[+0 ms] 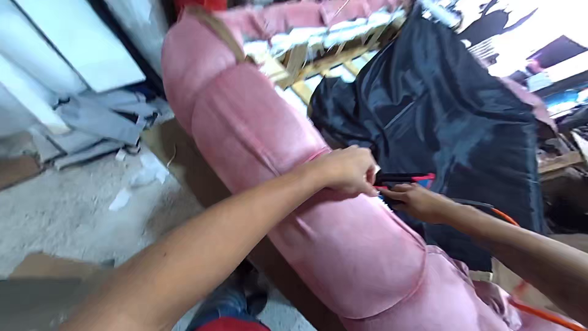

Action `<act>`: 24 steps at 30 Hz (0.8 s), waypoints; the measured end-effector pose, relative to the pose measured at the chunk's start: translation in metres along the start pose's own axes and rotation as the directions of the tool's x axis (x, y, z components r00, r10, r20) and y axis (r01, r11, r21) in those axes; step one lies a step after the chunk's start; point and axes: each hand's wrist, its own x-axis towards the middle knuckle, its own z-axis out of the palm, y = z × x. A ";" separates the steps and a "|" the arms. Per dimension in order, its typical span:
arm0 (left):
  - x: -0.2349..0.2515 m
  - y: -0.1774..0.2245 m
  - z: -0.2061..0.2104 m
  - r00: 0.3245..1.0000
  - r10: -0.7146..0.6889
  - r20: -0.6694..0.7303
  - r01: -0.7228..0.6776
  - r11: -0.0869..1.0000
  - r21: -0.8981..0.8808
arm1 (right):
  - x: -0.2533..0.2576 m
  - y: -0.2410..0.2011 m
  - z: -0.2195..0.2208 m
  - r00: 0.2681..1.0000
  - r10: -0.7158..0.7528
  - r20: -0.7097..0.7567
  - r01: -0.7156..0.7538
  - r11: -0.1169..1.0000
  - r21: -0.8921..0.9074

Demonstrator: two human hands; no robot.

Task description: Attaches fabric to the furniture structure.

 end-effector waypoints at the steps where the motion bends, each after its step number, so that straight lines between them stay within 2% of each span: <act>1: 0.000 0.001 0.004 1.000 0.018 -0.002 -0.018 1.000 0.012 | 0.005 0.003 0.011 0.999 -0.035 0.012 0.035 0.999 0.033; 3: -0.002 0.006 0.007 0.998 0.067 -0.005 -0.067 0.995 0.077 | 0.009 0.009 0.022 0.996 -0.065 0.059 0.061 0.996 0.061; 4: -0.004 0.010 0.006 0.997 0.082 0.002 -0.082 0.991 0.109 | 0.009 0.010 0.017 0.995 -0.033 0.096 0.029 0.998 0.049; 6: 0.000 0.016 0.000 0.997 0.067 0.034 -0.071 0.986 0.149 | 0.006 -0.003 -0.029 0.971 0.202 0.128 -0.203 0.979 -0.002; 7: 0.002 0.018 -0.001 0.997 0.059 0.044 -0.065 0.987 0.147 | 0.003 -0.026 -0.077 0.912 0.369 0.179 -0.369 0.929 -0.034; 8: 0.001 0.019 0.001 0.997 0.070 0.043 -0.075 0.989 0.131 | 0.001 -0.058 -0.131 0.811 0.526 0.255 -0.539 0.842 -0.024; 9: -0.001 0.018 0.001 0.995 0.100 0.025 -0.102 0.988 0.117 | 0.001 -0.076 -0.174 0.786 0.588 0.189 -0.608 0.792 0.062; 10: -0.004 0.013 -0.004 0.990 0.138 -0.008 -0.136 0.984 0.111 | 0.001 -0.083 -0.204 0.808 0.590 0.007 -0.579 0.790 0.200; 11: -0.008 0.003 -0.012 0.982 0.178 -0.057 -0.170 0.977 0.132 | 0.001 -0.081 -0.221 0.809 0.533 -0.248 -0.456 0.835 0.308; 12: -0.016 -0.010 -0.024 0.974 0.206 -0.098 -0.185 0.965 0.188 | 0.004 -0.079 -0.226 0.749 0.433 -0.502 -0.295 0.896 0.332; 13: -0.026 -0.026 -0.042 0.969 0.214 -0.119 -0.175 0.946 0.273 | 0.001 -0.090 -0.229 0.687 0.350 -0.636 -0.179 0.931 0.318; 15: -0.047 -0.059 -0.088 0.988 0.147 -0.055 -0.113 0.908 0.404 | -0.017 -0.142 -0.214 0.677 0.247 -0.693 -0.102 0.964 0.244; 17: -0.060 -0.086 -0.118 0.995 0.068 0.074 -0.091 0.920 0.380 | -0.016 -0.192 -0.168 0.753 0.316 -0.577 -0.151 0.937 0.316; 18: -0.066 -0.094 -0.121 0.991 0.063 0.117 -0.099 0.939 0.329 | -0.010 -0.211 -0.143 0.802 0.379 -0.462 -0.192 0.895 0.402; 19: -0.067 -0.098 -0.121 0.988 0.065 0.141 -0.104 0.953 0.286 | -0.001 -0.223 -0.123 0.819 0.444 -0.364 -0.242 0.842 0.482; 21: -0.058 -0.104 -0.128 0.981 0.055 0.183 -0.102 0.961 0.257 | 0.016 -0.234 -0.107 0.754 0.566 -0.333 -0.319 0.759 0.568; 24: -0.047 -0.107 -0.141 0.958 -0.023 0.285 -0.072 0.945 0.318 | 0.030 -0.247 -0.115 0.668 0.705 -0.237 -0.458 0.641 0.616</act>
